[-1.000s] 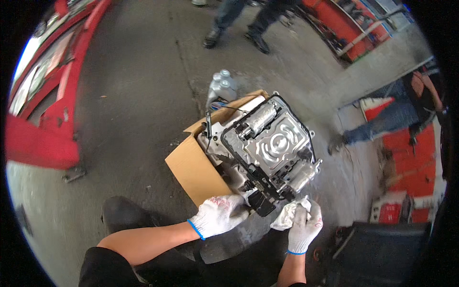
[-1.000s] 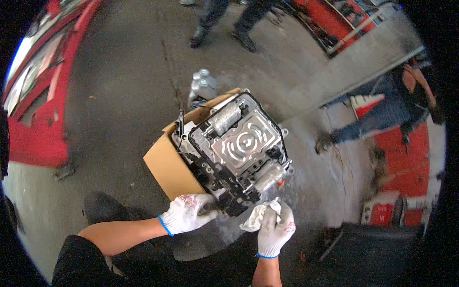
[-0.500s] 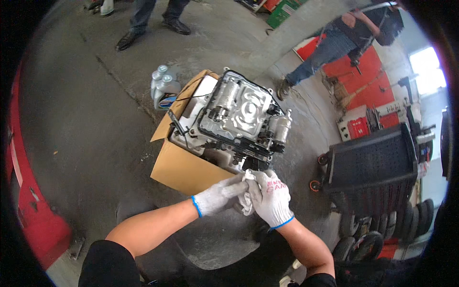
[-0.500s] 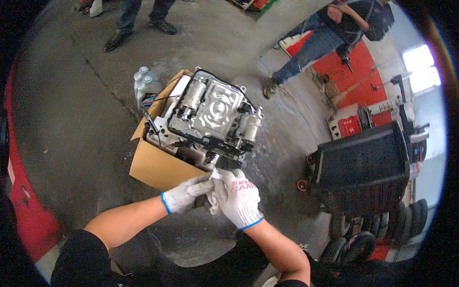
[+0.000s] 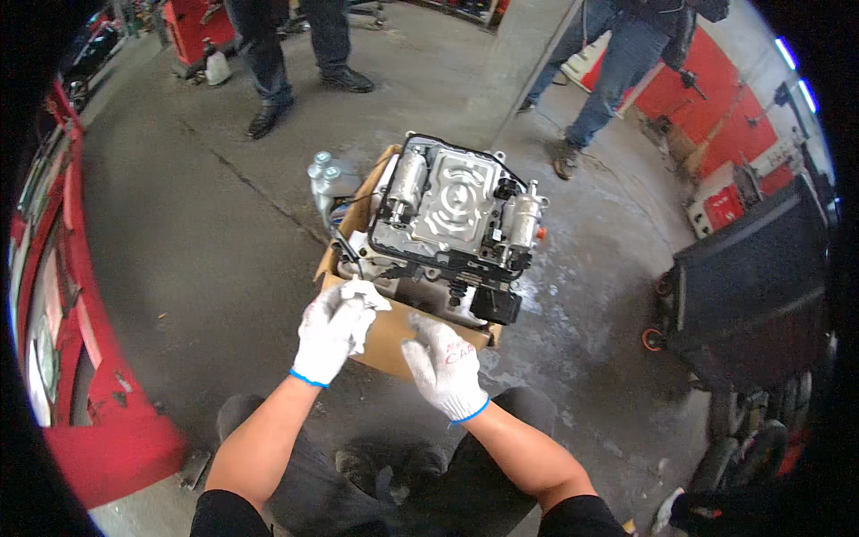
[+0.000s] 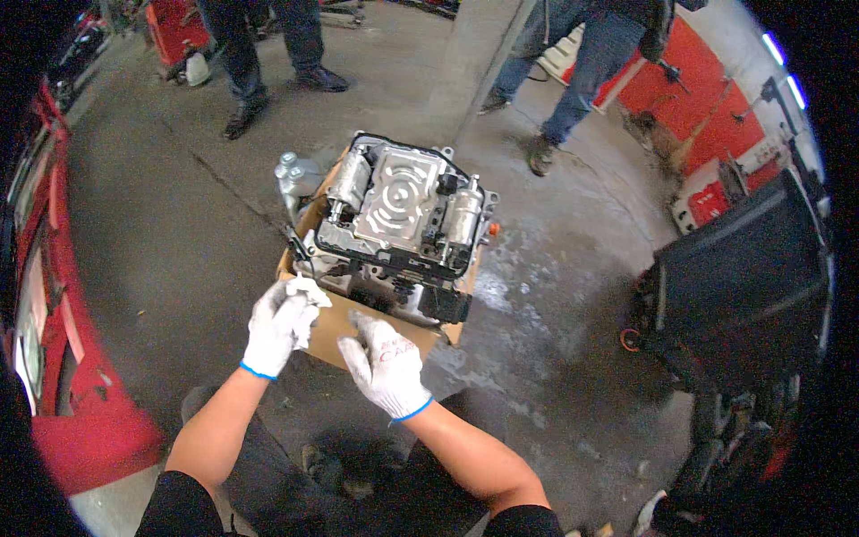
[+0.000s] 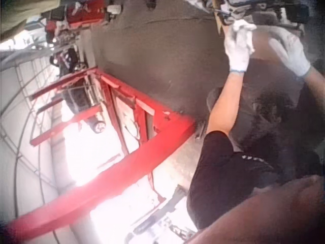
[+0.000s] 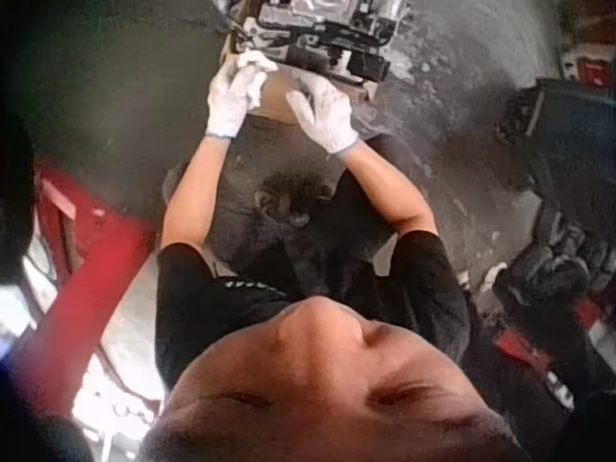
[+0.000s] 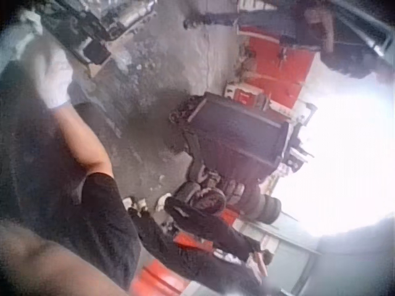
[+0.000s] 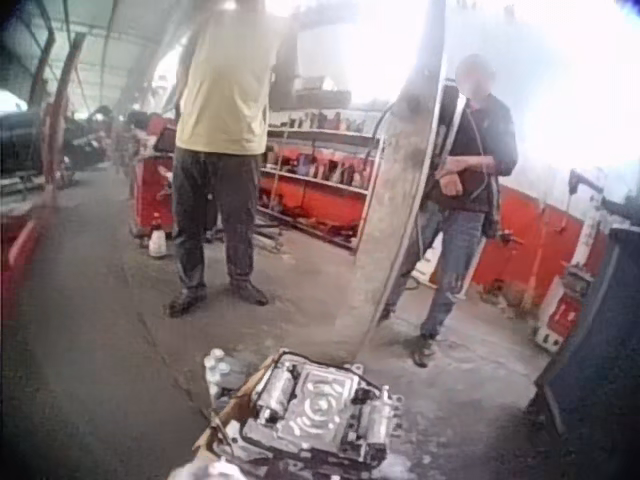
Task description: The person wipes a metallic engine block with a white cloth, repeatedly turning and repositioning the part to clean multiple surfaces. The engine block rests on a cardboard box on the floor of an auto repair shop.
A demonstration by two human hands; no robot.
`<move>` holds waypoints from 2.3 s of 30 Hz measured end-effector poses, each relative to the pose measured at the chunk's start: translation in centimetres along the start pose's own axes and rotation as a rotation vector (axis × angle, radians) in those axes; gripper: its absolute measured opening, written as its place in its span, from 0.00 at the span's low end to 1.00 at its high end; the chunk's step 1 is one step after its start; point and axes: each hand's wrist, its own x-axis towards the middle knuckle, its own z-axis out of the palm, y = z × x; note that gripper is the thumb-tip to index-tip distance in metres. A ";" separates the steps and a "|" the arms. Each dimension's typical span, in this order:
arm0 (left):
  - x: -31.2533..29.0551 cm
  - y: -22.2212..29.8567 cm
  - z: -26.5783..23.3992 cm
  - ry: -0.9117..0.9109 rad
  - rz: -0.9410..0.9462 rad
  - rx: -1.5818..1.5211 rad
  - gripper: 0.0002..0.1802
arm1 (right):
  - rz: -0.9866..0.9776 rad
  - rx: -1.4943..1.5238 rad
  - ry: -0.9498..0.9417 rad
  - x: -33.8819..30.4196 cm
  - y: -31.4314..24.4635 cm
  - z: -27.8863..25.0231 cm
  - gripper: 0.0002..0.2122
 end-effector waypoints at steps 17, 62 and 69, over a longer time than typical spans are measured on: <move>-0.6 5.8 -1.9 0.410 0.155 1.018 0.18 | -0.273 0.158 -0.349 1.9 0.9 4.9 0.14; 12.8 5.1 -5.7 -0.311 0.066 -0.003 0.24 | 0.148 -0.478 0.752 4.5 9.7 -5.1 0.18; 13.6 5.8 -4.4 -0.156 0.356 0.515 0.21 | 0.251 -0.143 0.727 5.6 6.3 -4.6 0.15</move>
